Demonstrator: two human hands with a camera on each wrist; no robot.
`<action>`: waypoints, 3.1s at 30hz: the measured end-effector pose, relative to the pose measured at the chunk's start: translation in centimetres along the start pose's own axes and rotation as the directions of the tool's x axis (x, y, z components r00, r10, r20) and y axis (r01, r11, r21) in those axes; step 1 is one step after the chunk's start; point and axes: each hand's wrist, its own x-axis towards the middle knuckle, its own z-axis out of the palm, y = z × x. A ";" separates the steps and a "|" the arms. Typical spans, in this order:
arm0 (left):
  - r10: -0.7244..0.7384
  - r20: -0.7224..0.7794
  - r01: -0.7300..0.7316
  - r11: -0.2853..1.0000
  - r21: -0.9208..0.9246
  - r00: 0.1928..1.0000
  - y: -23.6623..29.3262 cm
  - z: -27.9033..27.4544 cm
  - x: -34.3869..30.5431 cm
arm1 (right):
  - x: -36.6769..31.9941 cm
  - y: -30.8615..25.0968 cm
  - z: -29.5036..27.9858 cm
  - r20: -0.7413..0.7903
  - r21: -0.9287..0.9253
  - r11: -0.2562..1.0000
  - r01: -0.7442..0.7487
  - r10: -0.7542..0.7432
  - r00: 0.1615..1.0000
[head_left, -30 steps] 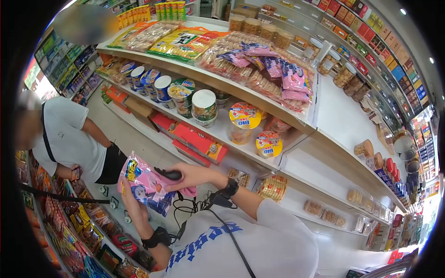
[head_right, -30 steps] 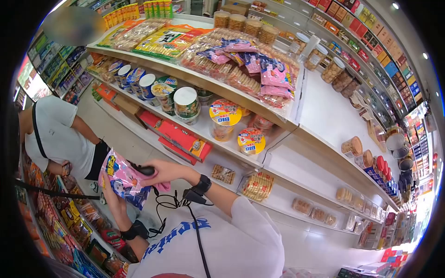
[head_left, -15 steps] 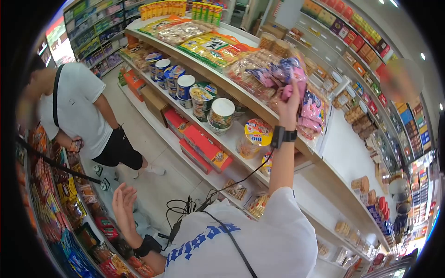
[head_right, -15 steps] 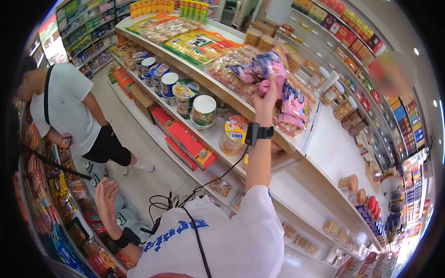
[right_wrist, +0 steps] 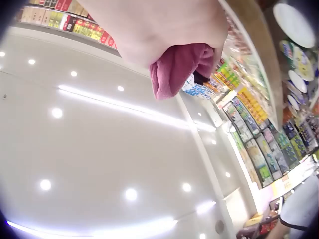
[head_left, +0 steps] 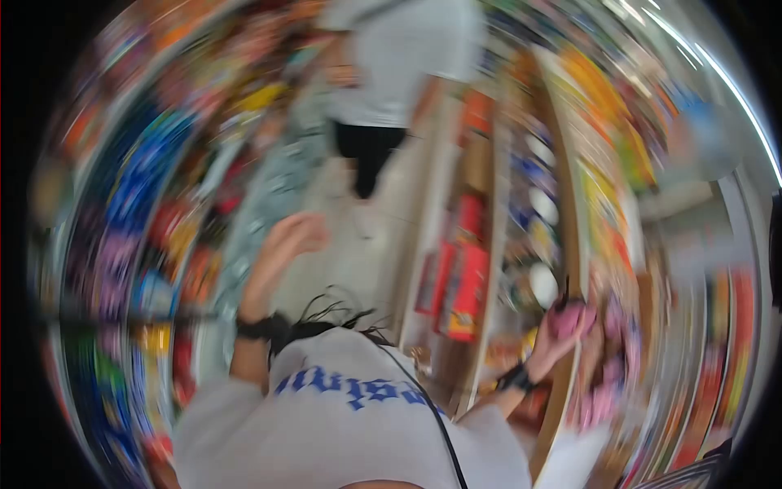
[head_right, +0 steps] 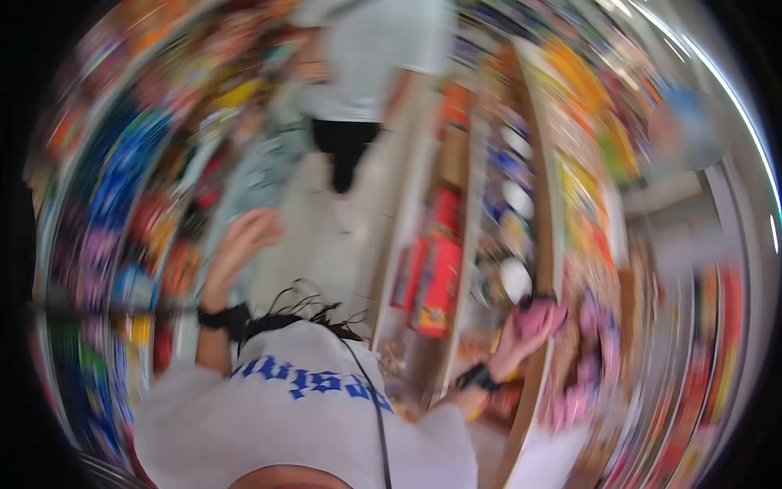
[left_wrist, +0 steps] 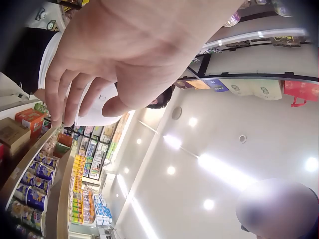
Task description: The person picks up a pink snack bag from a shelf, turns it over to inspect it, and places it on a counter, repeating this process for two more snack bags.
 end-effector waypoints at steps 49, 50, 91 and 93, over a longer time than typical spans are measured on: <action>0.426 -0.829 -0.460 0.855 0.239 0.361 4.0 -23.9 -22.0 | -41.3 37.8 25.7 0.373 -0.835 0.238 -0.496 0.908 -0.193; 0.448 -0.785 -0.467 0.853 0.233 0.428 3.6 -23.3 -21.3 | -42.9 36.7 26.5 0.359 -0.827 0.210 -0.522 0.911 -0.202; 0.359 0.040 -0.361 0.932 0.025 0.932 4.8 -3.7 -2.9 | -24.6 26.5 20.4 0.665 -0.416 0.812 -0.408 0.578 0.473; 0.374 0.022 -0.375 0.927 0.029 0.927 5.3 -3.7 -2.8 | -25.4 26.7 20.4 0.706 -0.446 0.850 -0.279 0.526 0.475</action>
